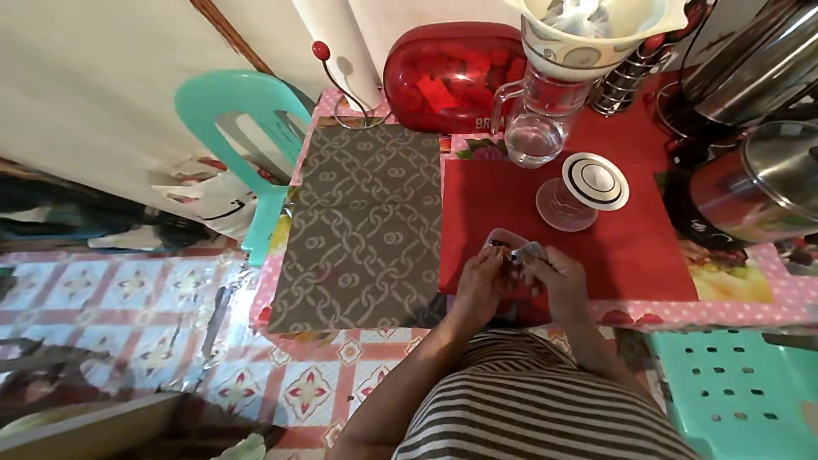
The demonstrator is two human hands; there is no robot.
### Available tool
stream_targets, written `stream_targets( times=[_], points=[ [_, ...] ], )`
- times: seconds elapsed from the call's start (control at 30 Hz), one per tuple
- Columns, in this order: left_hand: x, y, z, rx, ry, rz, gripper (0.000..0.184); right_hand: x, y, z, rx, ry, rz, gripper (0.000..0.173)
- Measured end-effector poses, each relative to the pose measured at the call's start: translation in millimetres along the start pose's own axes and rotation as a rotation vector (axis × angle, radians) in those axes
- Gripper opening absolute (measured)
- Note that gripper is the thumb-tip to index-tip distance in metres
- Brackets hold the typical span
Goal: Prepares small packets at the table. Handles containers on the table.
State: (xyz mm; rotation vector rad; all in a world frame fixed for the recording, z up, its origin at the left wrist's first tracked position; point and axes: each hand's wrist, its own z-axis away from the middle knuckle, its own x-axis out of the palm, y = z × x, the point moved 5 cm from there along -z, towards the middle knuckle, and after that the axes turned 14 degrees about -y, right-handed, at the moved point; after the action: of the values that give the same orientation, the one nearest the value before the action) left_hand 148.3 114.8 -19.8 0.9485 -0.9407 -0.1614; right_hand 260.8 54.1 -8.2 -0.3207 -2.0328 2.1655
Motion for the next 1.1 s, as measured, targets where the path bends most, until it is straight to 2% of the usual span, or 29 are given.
stream_targets(
  times=[0.2,0.37,0.43,0.47,0.5,0.53,0.6,0.63,0.7,0.8,0.9,1.03,1.1],
  points=[
    [0,-1,3,-0.01,-0.027,-0.046,0.024,2,1,1,0.084,-0.022,-0.243,0.019],
    [5,0,5,-0.056,-0.078,-0.079,0.023,7,4,4,0.262,-0.019,-0.527,0.026],
    [5,-1,5,-0.069,-0.082,-0.074,0.023,7,4,4,0.238,-0.015,-0.527,0.026],
    [5,-1,4,-0.078,-0.079,-0.068,0.023,6,3,5,0.177,-0.008,-0.433,0.024],
    [4,-2,4,-0.09,-0.069,-0.057,0.023,3,0,7,0.071,0.002,-0.228,0.019],
    [4,-2,4,-0.097,-0.053,-0.038,0.023,2,-7,10,-0.078,0.02,0.071,0.015],
    [3,-5,3,-0.095,-0.018,0.037,0.025,7,-19,18,-0.408,0.044,0.67,0.021],
    [2,-6,3,-0.091,0.003,0.082,0.025,11,-22,20,-0.499,0.044,0.826,0.022],
    [-1,-8,4,-0.084,0.043,0.145,0.026,14,-22,20,-0.533,0.024,0.907,0.021],
    [-3,-8,4,-0.064,0.002,0.114,0.027,5,-17,16,-0.43,0.022,0.716,0.021],
    [-2,-3,5,-0.003,-0.09,-0.048,0.019,-1,-11,15,-0.31,-0.012,0.466,0.023],
    [-1,0,6,0.013,-0.118,-0.124,0.019,0,-11,15,-0.08,-0.041,0.111,0.018],
    [2,1,7,0.005,-0.119,-0.14,0.018,0,-5,14,-0.02,-0.018,-0.087,0.016]
  ],
)
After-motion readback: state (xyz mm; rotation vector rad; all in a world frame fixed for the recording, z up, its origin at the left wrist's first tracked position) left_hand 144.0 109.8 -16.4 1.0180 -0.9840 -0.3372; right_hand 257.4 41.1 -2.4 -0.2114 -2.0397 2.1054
